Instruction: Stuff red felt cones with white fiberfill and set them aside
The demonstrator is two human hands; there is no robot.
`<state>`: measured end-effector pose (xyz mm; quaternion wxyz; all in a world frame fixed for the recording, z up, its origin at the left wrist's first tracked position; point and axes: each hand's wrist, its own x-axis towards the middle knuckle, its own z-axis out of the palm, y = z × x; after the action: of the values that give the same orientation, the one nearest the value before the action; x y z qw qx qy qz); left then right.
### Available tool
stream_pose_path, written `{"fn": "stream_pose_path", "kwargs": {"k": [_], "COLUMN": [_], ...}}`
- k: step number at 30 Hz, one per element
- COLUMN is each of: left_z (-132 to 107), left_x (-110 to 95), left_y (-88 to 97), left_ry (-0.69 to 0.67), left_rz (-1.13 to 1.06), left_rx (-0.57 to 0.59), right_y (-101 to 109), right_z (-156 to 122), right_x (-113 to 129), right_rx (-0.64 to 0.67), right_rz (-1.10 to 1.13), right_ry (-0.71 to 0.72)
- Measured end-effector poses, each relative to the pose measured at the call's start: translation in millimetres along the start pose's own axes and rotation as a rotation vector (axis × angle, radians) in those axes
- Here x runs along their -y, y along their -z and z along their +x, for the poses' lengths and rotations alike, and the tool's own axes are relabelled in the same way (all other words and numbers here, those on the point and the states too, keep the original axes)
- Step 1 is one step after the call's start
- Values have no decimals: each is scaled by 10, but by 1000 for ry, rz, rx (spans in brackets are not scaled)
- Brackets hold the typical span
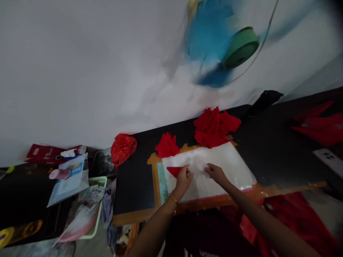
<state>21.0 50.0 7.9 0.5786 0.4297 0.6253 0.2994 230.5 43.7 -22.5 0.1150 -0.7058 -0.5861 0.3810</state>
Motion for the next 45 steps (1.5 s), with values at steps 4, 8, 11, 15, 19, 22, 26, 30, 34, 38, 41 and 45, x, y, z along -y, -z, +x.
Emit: {"fn": "stream_pose_path", "kwargs": {"k": [4,8,11,15,19,22,26,30,34,38,41,45], "left_z": [182,203,146,116,142,121,-4,-212,-410,-503,-466,-334], "left_x": [-6,11,7,43,121,130,82,98,216,308,344,459], "left_y": [-355,-469,-482,-307,104,317,281,59,-83,-75,-16,65], "left_ry": [-50,-50,-45,-12,76,145,214,246,264,228,102,-214], "left_rz": [110,115,86,33,-50,-130,-213,-240,-256,-208,24,648], "left_rx": [113,124,115,-25,-136,-98,57,203,228,223,132,-55], "right_y": [-39,-21,-20,38,256,382,274,-113,-461,-553,-484,-372], "right_z": [-183,-214,-147,6,128,139,-55,-397,-652,-728,-706,-685], "right_x": [19,26,46,-12,-221,-240,75,344,311,251,251,231], "right_rx": [-17,-145,-21,24,-125,-273,-165,93,38,-32,-62,-127], "right_rz": [56,-158,-302,-489,-570,-669,-374,194,379,429,433,499], "right_ry": [146,332,501,486,373,325,539,619,379,223,130,-36]}}
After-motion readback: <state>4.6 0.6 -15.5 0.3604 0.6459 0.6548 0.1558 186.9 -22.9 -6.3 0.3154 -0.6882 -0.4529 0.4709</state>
